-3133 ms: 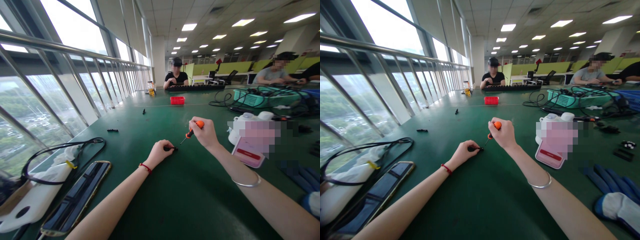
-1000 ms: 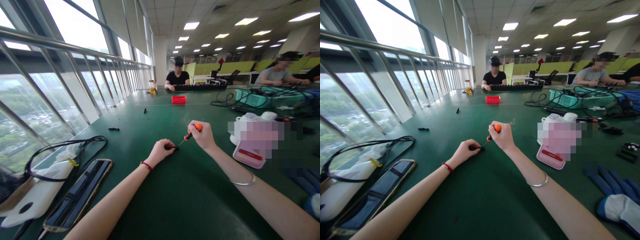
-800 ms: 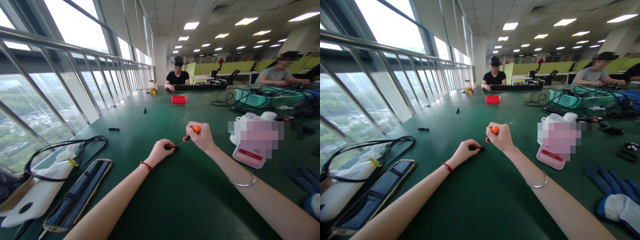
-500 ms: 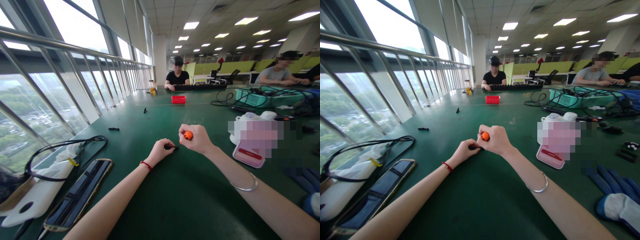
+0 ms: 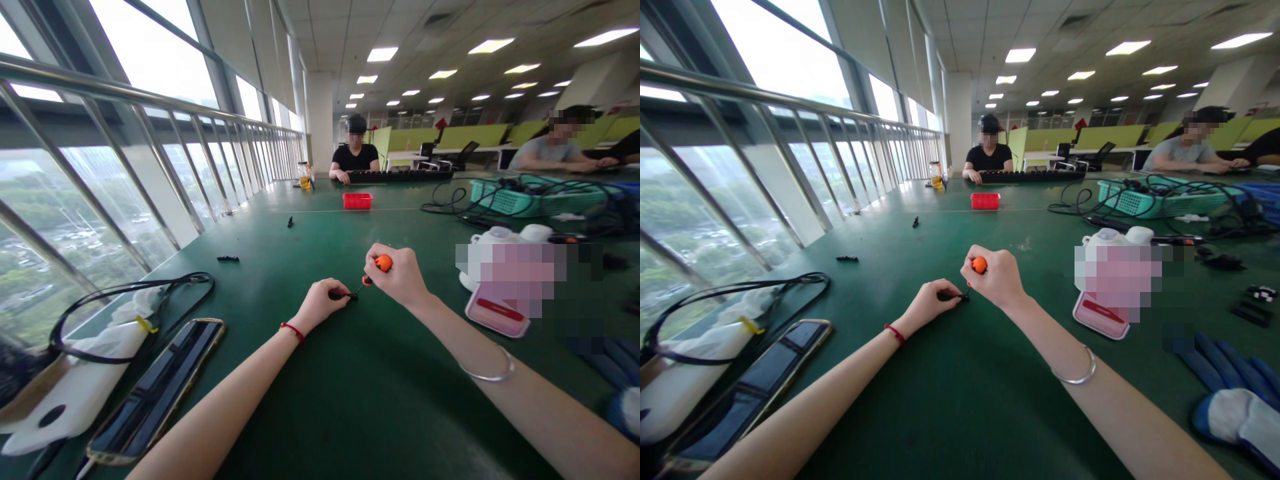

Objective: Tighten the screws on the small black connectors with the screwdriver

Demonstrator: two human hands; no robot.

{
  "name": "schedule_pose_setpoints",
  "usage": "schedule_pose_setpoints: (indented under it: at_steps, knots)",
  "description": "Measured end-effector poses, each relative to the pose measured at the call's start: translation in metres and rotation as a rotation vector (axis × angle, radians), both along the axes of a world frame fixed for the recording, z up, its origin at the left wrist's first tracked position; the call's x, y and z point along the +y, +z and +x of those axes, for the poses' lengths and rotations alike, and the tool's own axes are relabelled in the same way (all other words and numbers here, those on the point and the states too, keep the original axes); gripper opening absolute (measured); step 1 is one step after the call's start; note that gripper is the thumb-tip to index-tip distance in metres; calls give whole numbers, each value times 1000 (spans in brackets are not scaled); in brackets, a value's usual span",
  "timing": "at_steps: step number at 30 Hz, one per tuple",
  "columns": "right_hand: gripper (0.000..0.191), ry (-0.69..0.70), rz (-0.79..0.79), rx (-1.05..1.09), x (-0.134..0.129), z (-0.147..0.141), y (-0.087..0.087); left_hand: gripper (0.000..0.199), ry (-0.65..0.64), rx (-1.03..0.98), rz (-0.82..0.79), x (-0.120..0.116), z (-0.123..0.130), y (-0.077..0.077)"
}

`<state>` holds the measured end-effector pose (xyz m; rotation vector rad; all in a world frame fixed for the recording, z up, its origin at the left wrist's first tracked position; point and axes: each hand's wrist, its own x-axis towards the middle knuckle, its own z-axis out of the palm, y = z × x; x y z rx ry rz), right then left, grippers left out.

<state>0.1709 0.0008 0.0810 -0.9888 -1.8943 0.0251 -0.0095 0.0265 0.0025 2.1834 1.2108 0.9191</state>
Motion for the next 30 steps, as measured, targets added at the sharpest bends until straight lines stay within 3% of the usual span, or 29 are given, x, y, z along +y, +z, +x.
schedule_pose_setpoints:
  at_steps: [9,30]
  knots:
    - [15,23,62,-10,-2,0,2,12,6,-7,-13,-2,1,3]
    - [16,15,30,-42,0,3,0,12,2,-8,-2,-1,1,1]
